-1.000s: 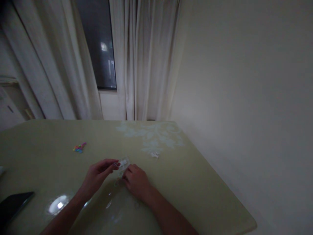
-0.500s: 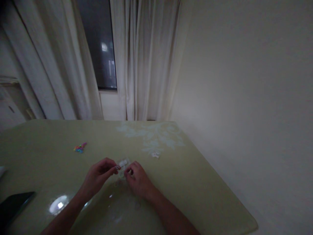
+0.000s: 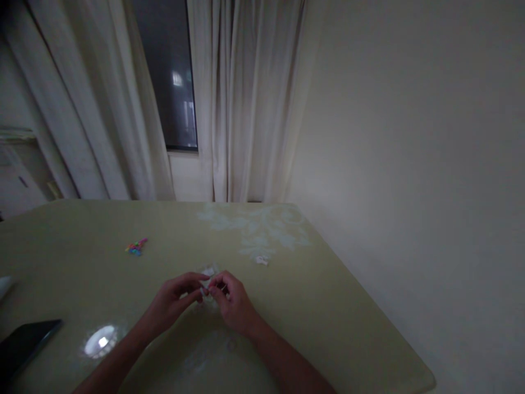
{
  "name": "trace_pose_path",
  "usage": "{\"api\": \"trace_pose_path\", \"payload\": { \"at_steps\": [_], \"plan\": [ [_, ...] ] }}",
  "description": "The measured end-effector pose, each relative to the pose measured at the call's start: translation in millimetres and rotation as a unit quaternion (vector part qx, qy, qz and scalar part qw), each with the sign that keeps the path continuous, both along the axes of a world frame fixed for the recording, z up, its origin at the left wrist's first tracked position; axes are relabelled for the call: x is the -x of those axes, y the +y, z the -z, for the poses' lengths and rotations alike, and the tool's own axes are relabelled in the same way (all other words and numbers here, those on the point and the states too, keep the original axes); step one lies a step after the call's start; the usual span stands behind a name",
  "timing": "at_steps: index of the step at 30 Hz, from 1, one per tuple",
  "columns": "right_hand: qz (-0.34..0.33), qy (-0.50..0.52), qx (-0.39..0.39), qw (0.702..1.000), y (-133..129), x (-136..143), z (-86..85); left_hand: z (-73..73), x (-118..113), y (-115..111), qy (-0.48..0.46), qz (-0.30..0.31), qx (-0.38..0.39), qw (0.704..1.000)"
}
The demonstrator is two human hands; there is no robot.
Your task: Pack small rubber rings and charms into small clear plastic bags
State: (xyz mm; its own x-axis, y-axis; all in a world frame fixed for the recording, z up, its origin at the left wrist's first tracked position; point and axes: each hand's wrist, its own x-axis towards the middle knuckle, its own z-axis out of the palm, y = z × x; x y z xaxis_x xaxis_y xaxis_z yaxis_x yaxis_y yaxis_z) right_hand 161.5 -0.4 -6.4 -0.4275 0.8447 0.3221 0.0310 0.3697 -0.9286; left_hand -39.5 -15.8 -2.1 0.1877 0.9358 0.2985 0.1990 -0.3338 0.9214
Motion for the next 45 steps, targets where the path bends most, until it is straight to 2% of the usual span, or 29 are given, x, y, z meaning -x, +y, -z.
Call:
{"api": "trace_pose_path", "payload": {
  "at_steps": [4, 8, 11, 14, 19, 26, 32, 40, 45],
  "plan": [
    [0.026, -0.006, 0.008, 1.0, 1.1, 1.4, 2.4, 1.4, 2.6, 1.9, 0.06, -0.015, -0.044, 0.997],
    [0.051, -0.027, 0.003, 0.998, 8.3, -0.9, 6.9, 0.7, 3.3, 3.1, 0.042, -0.034, -0.065, 0.996],
    [0.084, -0.126, -0.076, 0.986, 14.5, -4.6, 13.6, 0.8, 3.1, 3.3, 0.006, -0.057, -0.045, 0.997],
    [0.075, -0.238, -0.148, 0.957, 17.2, -6.1, 19.7, 0.5, 3.3, 3.0, -0.014, -0.078, -0.056, 0.995],
    [0.067, -0.336, -0.166, 0.925, 16.5, -2.1, 21.4, 0.3, 4.1, 3.1, -0.011, -0.087, -0.056, 0.995],
    [0.062, -0.337, -0.14, 0.929, 15.9, -3.6, 16.5, 1.6, 6.0, 3.9, -0.002, -0.09, -0.036, 0.995],
    [0.1, -0.361, -0.104, 0.921, 18.1, -7.2, 14.9, -2.9, 4.5, 1.5, 0.026, -0.091, -0.036, 0.995],
    [0.101, -0.316, -0.085, 0.939, 18.1, -8.4, 13.5, -3.7, 2.3, -1.7, 0.032, -0.091, -0.047, 0.994],
    [0.108, -0.355, -0.115, 0.921, 18.7, -0.6, 17.7, -1.1, 1.0, -1.2, -0.018, -0.068, -0.036, 0.997]
  ]
}}
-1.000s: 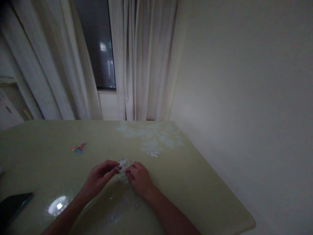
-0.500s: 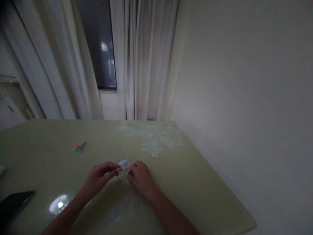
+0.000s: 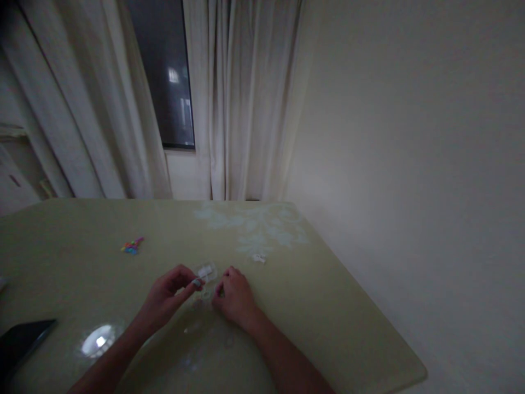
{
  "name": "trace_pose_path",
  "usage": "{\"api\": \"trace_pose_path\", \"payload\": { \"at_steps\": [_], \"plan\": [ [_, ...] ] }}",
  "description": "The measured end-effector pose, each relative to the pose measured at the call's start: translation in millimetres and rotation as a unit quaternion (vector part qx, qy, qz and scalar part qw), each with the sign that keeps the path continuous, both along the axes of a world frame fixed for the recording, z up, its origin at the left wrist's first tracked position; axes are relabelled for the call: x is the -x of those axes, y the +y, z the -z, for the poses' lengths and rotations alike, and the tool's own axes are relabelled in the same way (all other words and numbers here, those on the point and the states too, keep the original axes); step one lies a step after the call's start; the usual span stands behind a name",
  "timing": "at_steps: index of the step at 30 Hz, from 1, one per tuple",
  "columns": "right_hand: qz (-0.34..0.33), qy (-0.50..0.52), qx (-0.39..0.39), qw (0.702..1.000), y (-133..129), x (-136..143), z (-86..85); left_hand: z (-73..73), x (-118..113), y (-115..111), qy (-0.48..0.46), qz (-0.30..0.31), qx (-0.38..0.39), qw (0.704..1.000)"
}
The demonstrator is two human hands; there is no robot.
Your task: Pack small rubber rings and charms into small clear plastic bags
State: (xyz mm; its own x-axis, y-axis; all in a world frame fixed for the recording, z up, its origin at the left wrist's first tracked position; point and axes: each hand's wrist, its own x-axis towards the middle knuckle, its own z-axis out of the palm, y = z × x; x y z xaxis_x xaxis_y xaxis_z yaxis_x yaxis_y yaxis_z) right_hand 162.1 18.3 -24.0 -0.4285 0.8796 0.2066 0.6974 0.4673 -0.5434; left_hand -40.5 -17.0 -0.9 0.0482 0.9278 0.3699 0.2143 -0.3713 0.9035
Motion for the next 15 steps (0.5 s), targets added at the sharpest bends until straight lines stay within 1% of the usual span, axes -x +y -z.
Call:
{"api": "trace_pose_path", "payload": {
  "at_steps": [2, 4, 5, 7, 9, 11, 15],
  "plan": [
    [-0.003, -0.022, -0.015, 1.0, 0.4, 1.5, 2.1, 1.6, 0.7, 1.0, -0.029, 0.014, 0.006, 0.999],
    [-0.013, -0.017, -0.026, 0.999, 0.7, 0.3, 2.4, 2.4, 1.4, 1.7, -0.057, 0.021, 0.012, 0.998],
    [-0.02, 0.003, -0.025, 0.999, 0.8, -1.4, 1.7, 2.2, 1.6, 1.7, -0.066, 0.022, 0.016, 0.997],
    [-0.039, 0.08, -0.005, 0.996, 1.9, -6.2, -1.1, 1.2, 1.3, 1.2, -0.073, 0.023, 0.024, 0.997],
    [-0.063, 0.179, 0.035, 0.981, 4.5, -11.5, -4.1, -0.2, 0.4, 0.0, -0.058, 0.024, 0.023, 0.998],
    [-0.087, 0.259, 0.076, 0.959, 8.6, -15.6, -5.3, -1.2, -0.6, -1.3, -0.039, 0.026, 0.015, 0.999],
    [-0.119, 0.357, 0.138, 0.916, 16.1, -17.5, -1.5, -2.0, -1.9, -2.8, -0.045, 0.039, 0.022, 0.998]
  ]
}}
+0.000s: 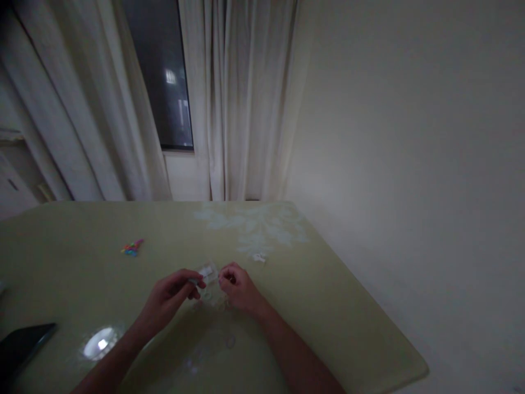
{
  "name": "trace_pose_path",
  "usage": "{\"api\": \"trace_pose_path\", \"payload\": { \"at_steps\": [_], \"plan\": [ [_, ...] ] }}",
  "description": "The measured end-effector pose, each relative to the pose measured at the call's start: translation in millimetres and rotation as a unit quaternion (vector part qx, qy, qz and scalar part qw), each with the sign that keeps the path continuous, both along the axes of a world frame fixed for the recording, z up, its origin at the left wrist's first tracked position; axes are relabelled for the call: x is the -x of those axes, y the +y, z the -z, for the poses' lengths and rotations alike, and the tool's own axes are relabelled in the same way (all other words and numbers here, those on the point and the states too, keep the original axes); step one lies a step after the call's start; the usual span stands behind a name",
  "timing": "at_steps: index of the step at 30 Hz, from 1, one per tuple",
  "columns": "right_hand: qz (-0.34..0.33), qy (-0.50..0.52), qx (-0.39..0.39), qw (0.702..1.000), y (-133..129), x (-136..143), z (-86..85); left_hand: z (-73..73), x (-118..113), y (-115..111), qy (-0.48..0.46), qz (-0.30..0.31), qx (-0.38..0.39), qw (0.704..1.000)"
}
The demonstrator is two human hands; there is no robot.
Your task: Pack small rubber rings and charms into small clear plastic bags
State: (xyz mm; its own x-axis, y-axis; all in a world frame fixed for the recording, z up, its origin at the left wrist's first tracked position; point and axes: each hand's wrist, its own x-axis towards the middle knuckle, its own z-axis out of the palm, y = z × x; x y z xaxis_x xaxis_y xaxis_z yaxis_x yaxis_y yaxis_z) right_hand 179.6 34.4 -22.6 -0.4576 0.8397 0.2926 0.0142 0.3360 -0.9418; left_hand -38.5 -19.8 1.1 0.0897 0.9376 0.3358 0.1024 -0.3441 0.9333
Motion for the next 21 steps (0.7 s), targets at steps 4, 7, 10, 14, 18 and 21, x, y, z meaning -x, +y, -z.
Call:
{"api": "trace_pose_path", "payload": {
  "at_steps": [4, 7, 10, 14, 18, 21],
  "plan": [
    [-0.019, 0.043, 0.058, 0.997, -0.7, 1.8, 0.8, 1.0, -2.0, 0.2, -0.014, 0.019, 0.031, 0.999],
    [-0.037, 0.053, 0.061, 0.996, -6.4, 3.3, -4.7, 3.9, -5.4, 0.4, -0.026, 0.039, 0.064, 0.997],
    [-0.06, 0.066, 0.062, 0.994, -13.6, 5.8, -10.8, 6.0, -9.0, 0.1, -0.028, 0.055, 0.087, 0.994],
    [-0.074, 0.063, 0.057, 0.994, -20.6, 9.8, -14.5, 4.6, -11.3, 0.2, 0.021, 0.038, 0.043, 0.998],
    [-0.068, 0.056, 0.036, 0.995, -23.2, 11.6, -14.6, 4.5, -10.9, 1.6, 0.049, 0.015, 0.007, 0.999],
    [-0.065, 0.051, 0.032, 0.996, -23.6, 11.8, -14.1, 6.9, -9.7, 2.6, 0.044, 0.008, -0.001, 0.999]
  ]
}}
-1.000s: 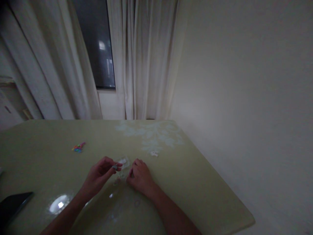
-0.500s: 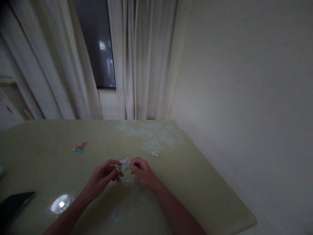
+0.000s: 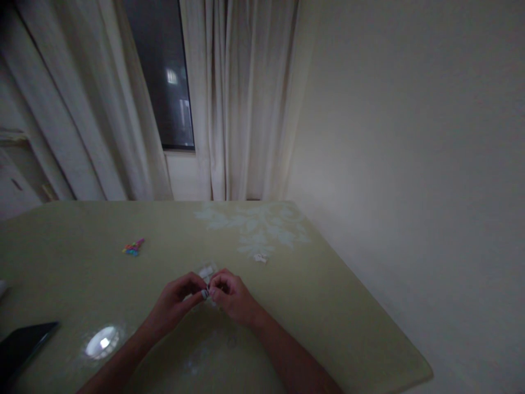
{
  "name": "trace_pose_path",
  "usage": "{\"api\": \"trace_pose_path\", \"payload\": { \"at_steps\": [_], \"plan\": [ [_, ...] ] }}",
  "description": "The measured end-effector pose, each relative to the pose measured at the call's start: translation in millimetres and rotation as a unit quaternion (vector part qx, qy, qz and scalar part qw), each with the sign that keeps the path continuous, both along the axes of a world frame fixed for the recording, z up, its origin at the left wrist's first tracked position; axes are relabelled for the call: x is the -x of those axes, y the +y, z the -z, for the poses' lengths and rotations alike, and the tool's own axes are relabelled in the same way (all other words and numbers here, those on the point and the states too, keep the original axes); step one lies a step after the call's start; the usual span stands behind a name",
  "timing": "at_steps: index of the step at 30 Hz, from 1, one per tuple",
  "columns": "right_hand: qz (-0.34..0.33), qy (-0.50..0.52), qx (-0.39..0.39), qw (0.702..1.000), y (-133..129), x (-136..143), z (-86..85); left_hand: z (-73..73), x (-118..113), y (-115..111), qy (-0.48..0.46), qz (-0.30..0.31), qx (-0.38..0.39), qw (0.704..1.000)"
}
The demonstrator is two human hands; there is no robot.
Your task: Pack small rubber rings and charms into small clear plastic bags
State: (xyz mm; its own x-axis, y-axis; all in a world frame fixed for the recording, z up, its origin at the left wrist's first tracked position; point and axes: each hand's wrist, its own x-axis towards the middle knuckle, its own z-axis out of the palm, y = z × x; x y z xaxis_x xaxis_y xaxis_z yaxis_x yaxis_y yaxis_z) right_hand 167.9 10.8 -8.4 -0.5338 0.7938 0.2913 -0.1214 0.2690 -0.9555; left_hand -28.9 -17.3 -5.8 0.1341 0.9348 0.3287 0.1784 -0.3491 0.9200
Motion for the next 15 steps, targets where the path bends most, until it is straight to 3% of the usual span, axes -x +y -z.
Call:
{"api": "trace_pose_path", "payload": {
  "at_steps": [5, 11, 15],
  "plan": [
    [0.001, 0.003, 0.001, 1.0, 1.0, 0.4, 1.7, 2.2, 3.2, 0.8, 0.011, 0.003, -0.004, 1.0],
    [0.011, -0.005, -0.005, 1.0, -0.3, -0.1, -4.9, -4.1, 4.0, -0.3, 0.03, -0.007, -0.071, 0.997],
    [0.038, -0.019, 0.003, 0.999, 1.1, -0.4, -6.2, -8.3, 5.3, -1.1, 0.007, -0.017, -0.043, 0.999]
  ]
}}
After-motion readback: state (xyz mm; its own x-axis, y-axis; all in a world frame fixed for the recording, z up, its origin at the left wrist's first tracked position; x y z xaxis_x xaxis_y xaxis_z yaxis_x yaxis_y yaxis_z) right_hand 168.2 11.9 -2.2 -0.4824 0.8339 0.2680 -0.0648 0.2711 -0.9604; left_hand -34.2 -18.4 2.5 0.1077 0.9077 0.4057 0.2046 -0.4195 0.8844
